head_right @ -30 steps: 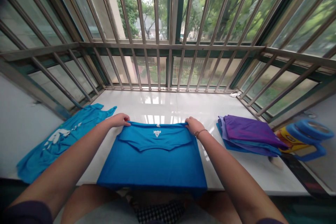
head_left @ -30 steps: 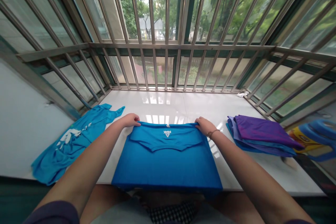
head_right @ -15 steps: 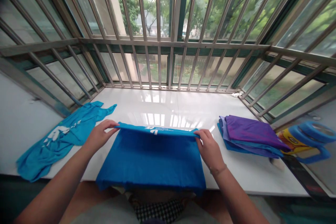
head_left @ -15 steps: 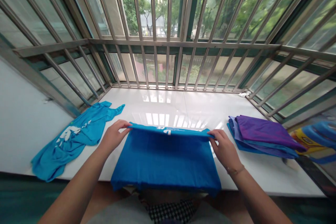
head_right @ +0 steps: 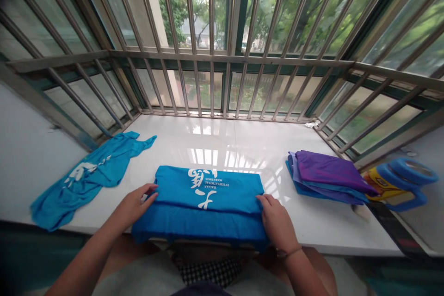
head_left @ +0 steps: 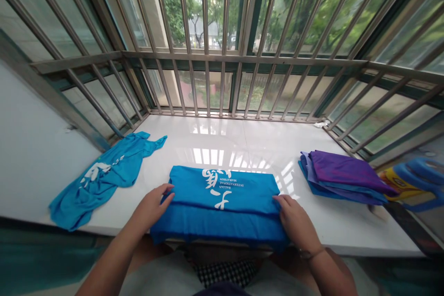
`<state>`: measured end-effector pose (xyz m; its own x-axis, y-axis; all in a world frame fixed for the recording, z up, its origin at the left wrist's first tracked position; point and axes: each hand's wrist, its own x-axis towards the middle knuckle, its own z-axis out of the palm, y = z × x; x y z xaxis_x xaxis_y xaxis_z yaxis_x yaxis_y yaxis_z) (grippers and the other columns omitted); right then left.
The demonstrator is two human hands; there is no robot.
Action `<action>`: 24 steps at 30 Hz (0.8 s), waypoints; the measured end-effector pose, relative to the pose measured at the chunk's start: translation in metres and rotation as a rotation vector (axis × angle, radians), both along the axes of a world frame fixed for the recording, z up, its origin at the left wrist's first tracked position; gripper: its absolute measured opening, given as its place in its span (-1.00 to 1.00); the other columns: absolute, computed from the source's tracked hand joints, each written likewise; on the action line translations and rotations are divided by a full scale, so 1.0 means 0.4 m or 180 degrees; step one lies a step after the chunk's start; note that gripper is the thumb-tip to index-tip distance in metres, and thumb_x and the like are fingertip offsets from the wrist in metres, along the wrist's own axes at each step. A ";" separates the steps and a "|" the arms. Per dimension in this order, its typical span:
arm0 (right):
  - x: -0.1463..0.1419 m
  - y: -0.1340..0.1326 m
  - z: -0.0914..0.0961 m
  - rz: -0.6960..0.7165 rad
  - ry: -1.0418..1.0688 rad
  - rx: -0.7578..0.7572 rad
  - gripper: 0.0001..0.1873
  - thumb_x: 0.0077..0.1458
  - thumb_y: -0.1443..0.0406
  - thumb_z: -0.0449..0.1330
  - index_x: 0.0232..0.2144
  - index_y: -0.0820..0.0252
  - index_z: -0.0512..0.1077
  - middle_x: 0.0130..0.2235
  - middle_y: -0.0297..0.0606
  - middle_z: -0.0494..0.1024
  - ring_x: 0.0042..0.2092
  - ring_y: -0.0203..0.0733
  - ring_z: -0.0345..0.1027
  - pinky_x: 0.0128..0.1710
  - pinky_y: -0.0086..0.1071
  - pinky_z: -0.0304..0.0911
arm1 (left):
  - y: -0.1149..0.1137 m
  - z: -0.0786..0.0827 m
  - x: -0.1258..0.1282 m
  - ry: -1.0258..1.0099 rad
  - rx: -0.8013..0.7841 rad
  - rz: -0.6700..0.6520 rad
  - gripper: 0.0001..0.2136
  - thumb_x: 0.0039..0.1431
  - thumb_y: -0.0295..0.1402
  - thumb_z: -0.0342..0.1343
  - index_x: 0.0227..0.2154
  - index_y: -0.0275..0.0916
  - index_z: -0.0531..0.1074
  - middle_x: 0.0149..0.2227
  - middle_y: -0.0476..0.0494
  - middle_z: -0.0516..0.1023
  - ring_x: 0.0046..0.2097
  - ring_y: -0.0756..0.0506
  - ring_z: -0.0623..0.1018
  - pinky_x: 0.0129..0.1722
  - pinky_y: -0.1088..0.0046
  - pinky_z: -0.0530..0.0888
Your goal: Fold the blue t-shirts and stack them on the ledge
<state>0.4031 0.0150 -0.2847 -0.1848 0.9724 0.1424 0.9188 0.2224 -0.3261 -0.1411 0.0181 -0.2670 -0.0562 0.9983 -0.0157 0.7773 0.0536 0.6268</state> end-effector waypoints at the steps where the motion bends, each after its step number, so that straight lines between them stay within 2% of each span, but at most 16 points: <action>1: 0.002 0.010 0.007 -0.0267 0.0106 -0.0037 -0.51 0.26 0.37 0.01 0.15 0.02 0.50 0.08 -0.11 0.63 0.08 0.05 0.53 0.13 -0.12 0.41 | 0.012 0.003 0.001 -0.0080 -0.0095 0.0175 -0.60 0.27 -0.01 0.10 0.04 -0.09 0.54 -0.05 -0.20 0.72 0.02 -0.29 0.68 0.08 0.17 0.58; 4: 0.012 0.055 0.020 -0.1083 0.0319 -0.0224 -0.58 0.34 0.25 -0.01 0.13 0.12 0.48 0.00 -0.07 0.67 -0.02 0.04 0.58 -0.01 -0.17 0.42 | 0.042 -0.006 -0.007 -0.0318 -0.0274 0.0574 -0.59 0.23 0.00 0.11 0.01 -0.12 0.51 -0.18 -0.15 0.73 -0.10 -0.26 0.71 -0.08 0.25 0.61; 6: 0.016 0.092 0.025 -0.1331 0.0401 -0.0500 -0.62 0.38 0.14 0.03 0.04 0.15 0.53 -0.08 -0.06 0.69 -0.09 0.04 0.61 -0.11 -0.21 0.40 | 0.054 -0.019 -0.016 -0.0365 -0.0350 0.0704 -0.58 0.21 0.02 0.12 -0.02 -0.14 0.51 -0.22 -0.14 0.73 -0.15 -0.25 0.72 -0.14 0.27 0.60; 9: 0.014 0.141 0.031 -0.1300 0.0564 -0.0823 -0.64 0.34 0.04 0.13 -0.12 0.14 0.58 -0.19 -0.11 0.71 -0.13 0.01 0.61 -0.17 -0.27 0.36 | 0.051 -0.040 -0.021 -0.0280 -0.0353 0.0831 -0.53 0.17 0.07 0.14 -0.02 -0.15 0.50 -0.23 -0.14 0.72 -0.20 -0.25 0.71 -0.21 0.29 0.57; 13: 0.012 0.183 0.030 -0.0961 0.0831 -0.0851 -0.73 0.22 0.06 0.23 -0.32 0.11 0.56 -0.25 -0.19 0.70 -0.18 -0.02 0.58 -0.18 -0.27 0.35 | 0.023 -0.068 -0.015 -0.0270 -0.0244 0.0755 -0.52 0.13 0.06 0.17 -0.01 -0.15 0.48 -0.28 -0.10 0.69 -0.24 -0.23 0.70 -0.25 0.31 0.53; 18: 0.018 0.213 0.002 -0.0762 0.2147 -0.0862 -0.65 0.21 -0.03 0.19 -0.22 0.10 0.49 -0.25 -0.22 0.67 -0.25 -0.05 0.58 -0.21 -0.23 0.50 | 0.004 -0.086 -0.015 -0.0525 -0.0421 0.0758 -0.59 0.08 -0.05 0.19 -0.08 -0.16 0.54 -0.36 -0.06 0.67 -0.27 -0.21 0.69 -0.26 0.33 0.53; 22: 0.024 0.212 -0.029 -0.1269 0.2714 -0.0915 -0.69 0.14 0.09 0.26 -0.13 0.10 0.45 -0.10 -0.09 0.68 -0.21 -0.02 0.64 -0.17 -0.18 0.60 | 0.003 -0.077 -0.023 -0.0480 -0.0654 0.0861 -0.58 0.08 -0.01 0.24 -0.10 -0.18 0.59 -0.33 -0.11 0.70 -0.27 -0.24 0.70 -0.33 0.33 0.53; 24: 0.029 0.201 -0.041 -0.1529 0.2821 -0.0811 -0.69 0.17 0.12 0.23 -0.06 0.09 0.42 -0.03 -0.03 0.66 -0.16 0.00 0.67 -0.13 -0.18 0.62 | 0.004 -0.070 -0.022 -0.0428 -0.0643 0.0872 -0.59 0.12 -0.01 0.22 -0.10 -0.18 0.60 -0.30 -0.14 0.72 -0.25 -0.25 0.71 -0.33 0.33 0.54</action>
<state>0.4148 0.0952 -0.3013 0.3006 0.9362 -0.1819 0.3004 -0.2739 -0.9136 -0.1498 0.0199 -0.2948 -0.3051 0.9225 -0.2366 0.6282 0.3817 0.6780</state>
